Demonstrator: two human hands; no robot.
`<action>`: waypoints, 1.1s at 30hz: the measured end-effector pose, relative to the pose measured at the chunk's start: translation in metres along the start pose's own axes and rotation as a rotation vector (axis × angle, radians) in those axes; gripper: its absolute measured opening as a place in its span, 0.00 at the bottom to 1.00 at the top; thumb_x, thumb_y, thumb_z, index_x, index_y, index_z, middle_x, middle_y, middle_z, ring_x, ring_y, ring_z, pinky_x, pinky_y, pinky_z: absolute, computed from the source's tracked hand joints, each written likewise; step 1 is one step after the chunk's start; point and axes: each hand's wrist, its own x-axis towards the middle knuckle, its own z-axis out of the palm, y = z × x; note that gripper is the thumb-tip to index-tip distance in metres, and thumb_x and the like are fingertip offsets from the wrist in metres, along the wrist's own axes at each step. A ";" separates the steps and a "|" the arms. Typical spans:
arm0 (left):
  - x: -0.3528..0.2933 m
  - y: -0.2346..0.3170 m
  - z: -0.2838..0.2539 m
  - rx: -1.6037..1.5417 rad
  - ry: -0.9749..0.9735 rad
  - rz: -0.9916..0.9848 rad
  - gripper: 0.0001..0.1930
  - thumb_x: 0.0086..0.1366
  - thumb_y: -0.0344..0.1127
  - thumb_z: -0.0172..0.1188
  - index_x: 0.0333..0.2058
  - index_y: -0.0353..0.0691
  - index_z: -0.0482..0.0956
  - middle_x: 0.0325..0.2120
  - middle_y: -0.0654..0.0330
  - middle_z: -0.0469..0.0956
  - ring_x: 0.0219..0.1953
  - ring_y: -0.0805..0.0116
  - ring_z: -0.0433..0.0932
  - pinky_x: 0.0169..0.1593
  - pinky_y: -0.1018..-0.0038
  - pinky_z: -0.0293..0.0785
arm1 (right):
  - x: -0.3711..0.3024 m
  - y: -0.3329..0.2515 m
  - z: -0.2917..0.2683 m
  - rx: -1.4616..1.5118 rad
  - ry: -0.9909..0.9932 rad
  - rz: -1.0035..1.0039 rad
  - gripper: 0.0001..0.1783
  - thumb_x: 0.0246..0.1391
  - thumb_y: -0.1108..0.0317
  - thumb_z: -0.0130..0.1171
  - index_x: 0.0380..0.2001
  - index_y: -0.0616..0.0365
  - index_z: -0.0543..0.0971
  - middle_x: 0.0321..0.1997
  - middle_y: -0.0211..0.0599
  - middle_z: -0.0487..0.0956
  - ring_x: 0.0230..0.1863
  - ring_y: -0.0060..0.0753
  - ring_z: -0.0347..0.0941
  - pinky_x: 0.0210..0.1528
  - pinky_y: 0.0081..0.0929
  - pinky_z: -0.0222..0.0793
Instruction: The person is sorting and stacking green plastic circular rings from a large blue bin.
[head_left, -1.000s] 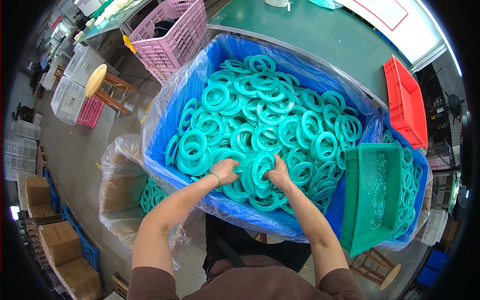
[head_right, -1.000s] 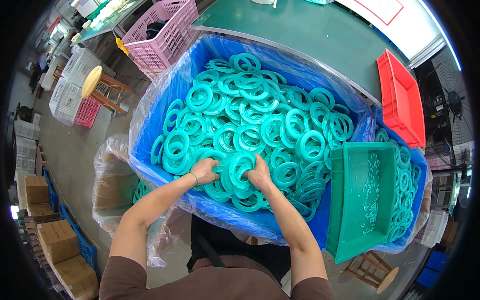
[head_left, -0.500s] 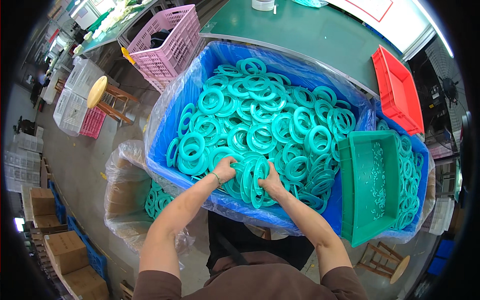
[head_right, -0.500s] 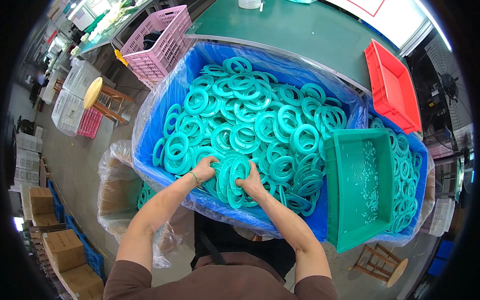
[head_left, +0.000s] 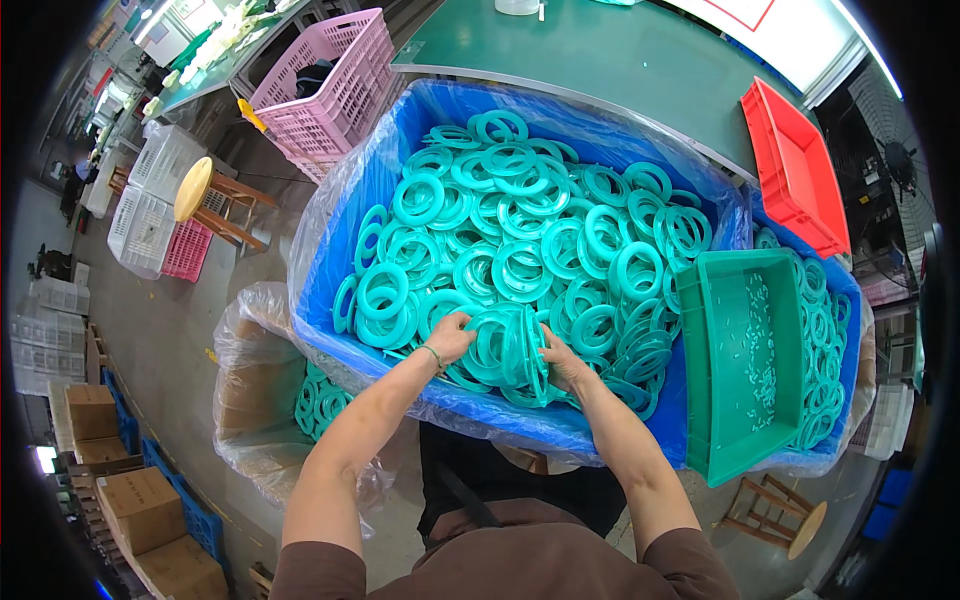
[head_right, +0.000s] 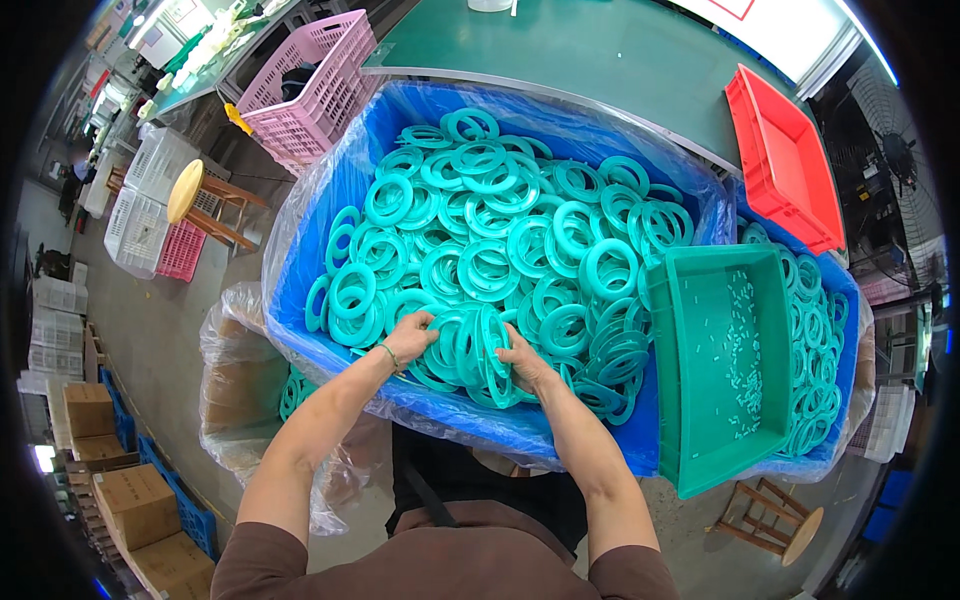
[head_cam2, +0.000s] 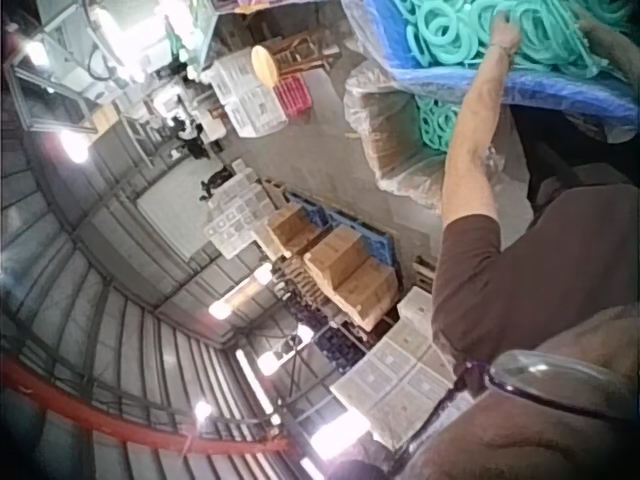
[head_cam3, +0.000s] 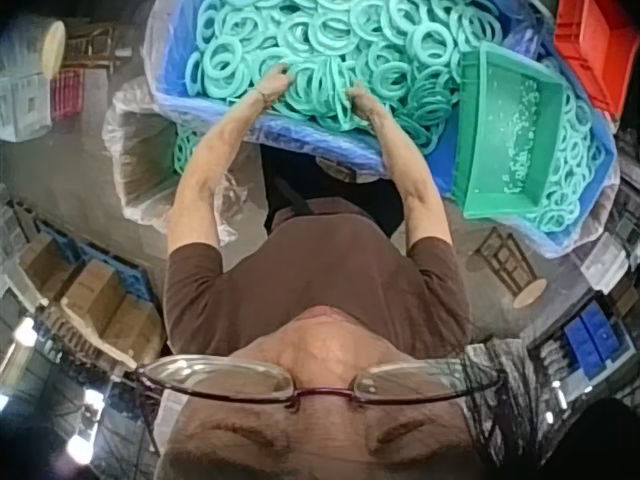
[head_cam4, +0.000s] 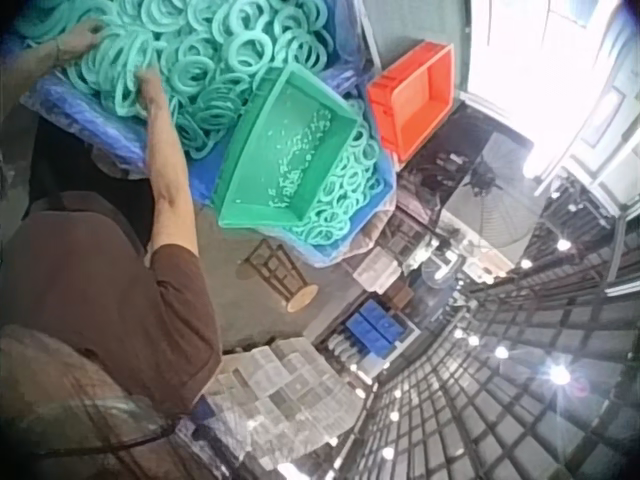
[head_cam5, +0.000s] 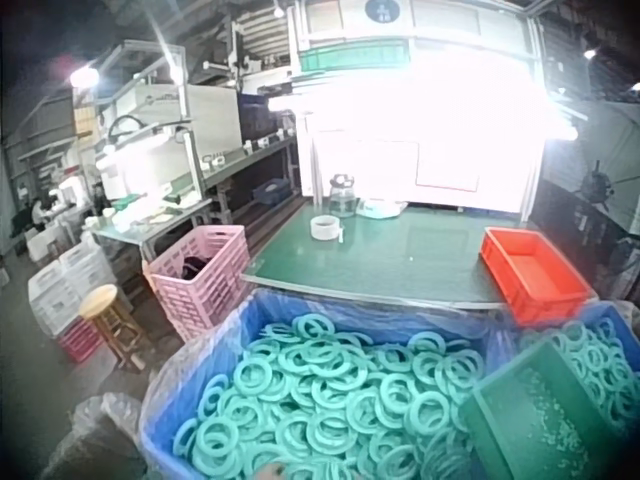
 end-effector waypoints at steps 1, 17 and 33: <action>-0.003 0.004 0.000 -0.008 0.051 0.030 0.13 0.49 0.27 0.59 0.36 0.30 0.76 0.31 0.55 0.78 0.34 0.71 0.76 0.39 0.74 0.71 | -0.005 -0.008 0.005 -0.003 -0.003 0.023 0.38 0.40 0.65 0.63 0.57 0.47 0.61 0.44 0.29 0.71 0.44 0.26 0.68 0.44 0.34 0.66; -0.042 0.049 0.018 -0.717 -0.243 -0.111 0.17 0.54 0.35 0.61 0.40 0.32 0.73 0.34 0.58 0.75 0.33 0.73 0.72 0.37 0.76 0.69 | 0.016 0.001 0.016 -0.568 0.496 -0.161 0.35 0.23 0.74 0.68 0.44 0.63 0.70 0.42 0.41 0.76 0.45 0.36 0.72 0.49 0.30 0.66; -0.024 0.067 -0.018 0.743 0.042 0.150 0.16 0.50 0.36 0.60 0.37 0.38 0.70 0.30 0.44 0.76 0.37 0.43 0.74 0.41 0.55 0.70 | 0.002 -0.023 0.000 -0.659 0.446 -0.348 0.33 0.22 0.76 0.69 0.42 0.60 0.73 0.37 0.36 0.78 0.40 0.31 0.74 0.45 0.28 0.68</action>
